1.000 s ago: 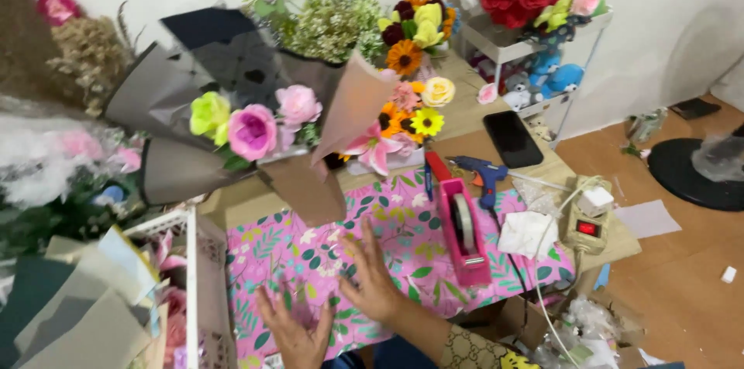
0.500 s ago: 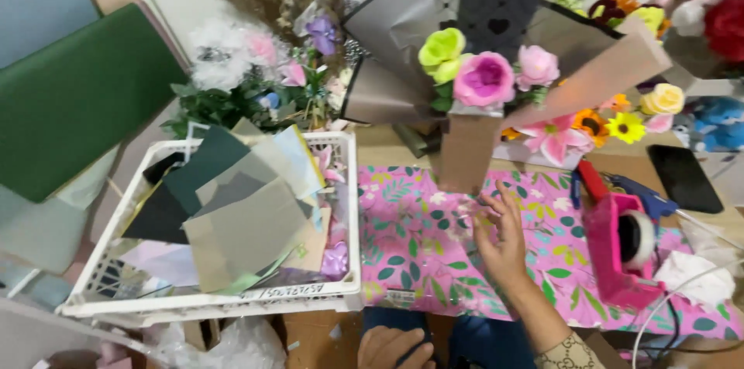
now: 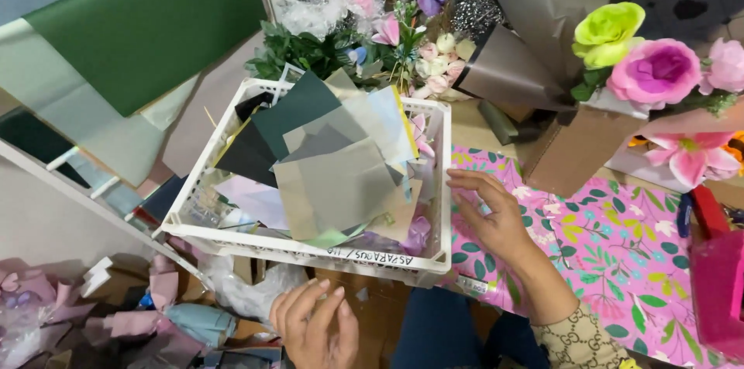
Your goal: The person sorts through a white plastic basket filled with various colored sheets of paper and cardstock. They pick up individual sheets, examine them, and place them into a small cardboard box or onto a stack on the table.
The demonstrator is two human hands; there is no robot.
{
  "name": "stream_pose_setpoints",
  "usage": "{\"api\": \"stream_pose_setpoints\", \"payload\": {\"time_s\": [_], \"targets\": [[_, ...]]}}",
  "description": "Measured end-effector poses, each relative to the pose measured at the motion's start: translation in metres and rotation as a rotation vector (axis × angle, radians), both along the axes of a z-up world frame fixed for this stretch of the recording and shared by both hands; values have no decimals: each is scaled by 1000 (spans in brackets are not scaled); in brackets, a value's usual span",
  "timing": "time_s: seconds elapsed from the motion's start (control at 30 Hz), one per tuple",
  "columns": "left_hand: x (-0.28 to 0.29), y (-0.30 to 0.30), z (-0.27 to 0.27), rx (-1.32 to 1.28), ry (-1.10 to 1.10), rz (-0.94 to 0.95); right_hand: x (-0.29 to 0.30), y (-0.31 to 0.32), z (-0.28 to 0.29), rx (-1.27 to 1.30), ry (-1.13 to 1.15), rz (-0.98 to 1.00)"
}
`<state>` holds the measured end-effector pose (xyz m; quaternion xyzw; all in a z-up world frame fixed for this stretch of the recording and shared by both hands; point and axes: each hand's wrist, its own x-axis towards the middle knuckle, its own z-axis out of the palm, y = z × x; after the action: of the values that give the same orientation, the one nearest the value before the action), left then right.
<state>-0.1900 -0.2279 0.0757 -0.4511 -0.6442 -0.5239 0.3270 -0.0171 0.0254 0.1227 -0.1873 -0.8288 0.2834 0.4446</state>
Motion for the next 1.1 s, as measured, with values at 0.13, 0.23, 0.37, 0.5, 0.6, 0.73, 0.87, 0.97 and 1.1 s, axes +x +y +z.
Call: {"api": "stream_pose_setpoints", "payload": {"time_s": [0.13,0.23,0.37,0.5,0.6,0.73,0.87,0.97,1.1], "targets": [[-6,2,-22,-34,-32,55,-11,24,-10,-51,4,-186],[-11,4,-32,22,4,30,-20,78,-29,-421,180,-308],[-21,10,-43,121,131,-18,-24,200,-79,-476,220,-685],[-44,5,-80,156,295,-72,-48,237,-51,-651,407,-995],[-42,-8,-88,54,255,-67,-60,257,-38,-648,384,-964],[-51,-5,-110,50,244,-61,-66,266,-44,-649,335,-943],[-40,-3,-96,-13,166,-116,-65,281,-50,-658,248,-965],[-35,4,-96,14,155,-117,-62,294,-52,-662,195,-975],[-37,6,-103,7,145,-116,-63,303,-57,-665,110,-987]]}}
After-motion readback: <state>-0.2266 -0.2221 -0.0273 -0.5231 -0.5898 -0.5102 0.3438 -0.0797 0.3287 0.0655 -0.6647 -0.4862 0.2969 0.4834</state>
